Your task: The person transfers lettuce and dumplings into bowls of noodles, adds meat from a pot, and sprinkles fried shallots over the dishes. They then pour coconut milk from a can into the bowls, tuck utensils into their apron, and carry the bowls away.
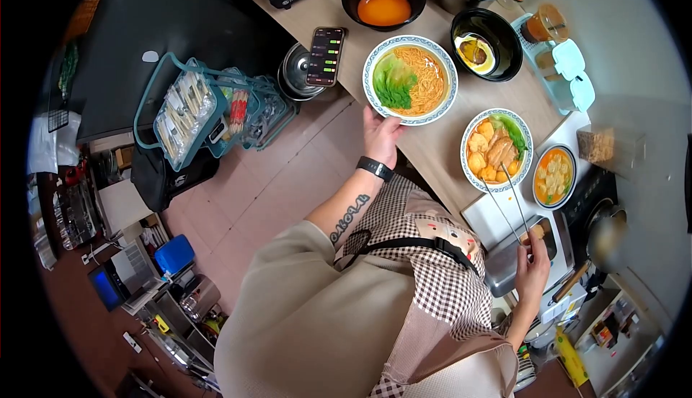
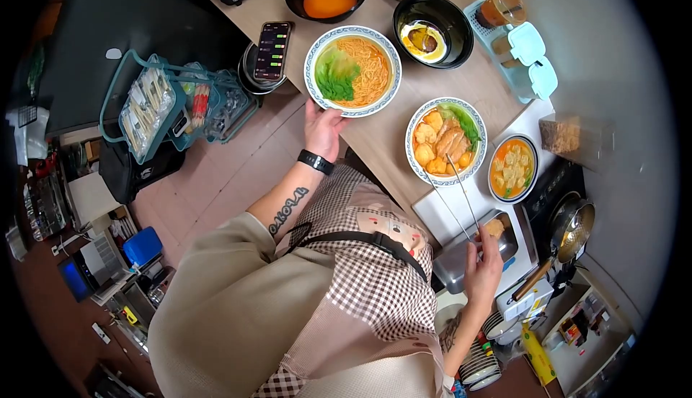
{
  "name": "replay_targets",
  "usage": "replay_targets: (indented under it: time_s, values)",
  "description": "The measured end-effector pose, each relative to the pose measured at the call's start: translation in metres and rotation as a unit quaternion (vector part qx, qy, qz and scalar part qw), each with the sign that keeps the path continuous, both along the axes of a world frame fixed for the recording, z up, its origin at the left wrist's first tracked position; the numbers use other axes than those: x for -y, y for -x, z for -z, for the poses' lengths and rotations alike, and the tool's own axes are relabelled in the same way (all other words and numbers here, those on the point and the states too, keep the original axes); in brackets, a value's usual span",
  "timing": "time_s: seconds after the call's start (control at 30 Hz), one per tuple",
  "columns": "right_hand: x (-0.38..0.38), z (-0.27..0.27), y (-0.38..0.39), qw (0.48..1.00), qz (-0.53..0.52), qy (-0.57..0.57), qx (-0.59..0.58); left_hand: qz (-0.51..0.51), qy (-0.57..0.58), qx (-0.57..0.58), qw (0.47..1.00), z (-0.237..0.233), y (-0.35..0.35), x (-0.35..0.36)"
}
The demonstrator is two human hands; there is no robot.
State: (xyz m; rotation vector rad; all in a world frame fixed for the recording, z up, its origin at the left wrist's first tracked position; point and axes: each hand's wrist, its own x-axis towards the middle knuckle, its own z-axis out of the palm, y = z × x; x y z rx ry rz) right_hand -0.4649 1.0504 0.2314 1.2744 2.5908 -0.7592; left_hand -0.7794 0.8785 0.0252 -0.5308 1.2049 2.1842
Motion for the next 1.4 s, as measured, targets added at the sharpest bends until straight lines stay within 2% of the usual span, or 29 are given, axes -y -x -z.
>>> replay_targets:
  time_s: [0.13, 0.47, 0.67, 0.73, 0.8, 0.87, 0.93, 1.0, 1.03, 1.07, 1.13, 1.23, 1.27, 1.37, 1.4]
  values:
    - [0.002, -0.001, -0.003, 1.0, -0.007, -0.008, 0.002, -0.031, 0.047, -0.008, 0.998, 0.0, 0.011, 0.019]
    - [-0.003, 0.0, -0.005, 1.0, -0.002, -0.009, 0.012, -0.019, -0.056, 0.016, 0.998, 0.016, 0.015, 0.014]
    - [-0.008, 0.003, 0.002, 1.0, -0.005, -0.005, -0.007, 0.008, -0.106, 0.021, 0.994, -0.008, 0.014, 0.04]
    - [-0.01, 0.0, -0.007, 0.998, 0.037, -0.002, -0.052, 0.043, -0.159, -0.005, 0.986, -0.01, 0.017, 0.022]
    - [-0.027, 0.004, -0.027, 0.991, 0.08, -0.008, -0.107, 0.08, -0.147, -0.01, 0.986, -0.016, 0.02, 0.011]
    - [-0.046, -0.004, -0.021, 0.989, 0.107, -0.015, -0.102, 0.136, -0.159, -0.029, 0.977, -0.041, 0.035, 0.0]
    - [-0.066, -0.016, -0.014, 0.987, 0.101, -0.059, -0.107, 0.15, -0.148, -0.042, 0.977, -0.058, 0.044, 0.001]
    - [-0.088, -0.017, -0.032, 0.971, 0.136, -0.113, -0.159, 0.164, -0.132, -0.074, 0.975, -0.064, 0.051, 0.0]
    - [-0.101, -0.02, -0.042, 0.959, 0.186, -0.136, -0.167, 0.169, -0.129, -0.074, 0.974, -0.068, 0.05, 0.0]
    - [-0.116, -0.031, -0.058, 0.951, 0.231, -0.145, -0.144, 0.174, -0.126, -0.074, 0.974, -0.074, 0.048, -0.006]
    - [-0.154, -0.048, -0.102, 0.932, 0.261, -0.241, -0.066, 0.211, -0.13, -0.073, 0.966, -0.087, 0.042, -0.033]
    - [-0.205, -0.073, -0.138, 0.916, 0.252, -0.305, 0.058, 0.267, -0.136, -0.086, 0.95, -0.106, 0.024, -0.077]
    - [-0.219, -0.072, -0.147, 0.918, 0.257, -0.287, 0.095, 0.284, -0.138, -0.087, 0.945, -0.112, 0.018, -0.09]
    - [-0.246, -0.08, -0.139, 0.935, 0.185, -0.208, 0.221, 0.327, -0.123, -0.082, 0.933, -0.123, -0.006, -0.128]
    - [-0.251, -0.08, -0.134, 0.934, 0.153, -0.23, 0.226, 0.335, -0.122, -0.082, 0.931, -0.124, -0.011, -0.137]
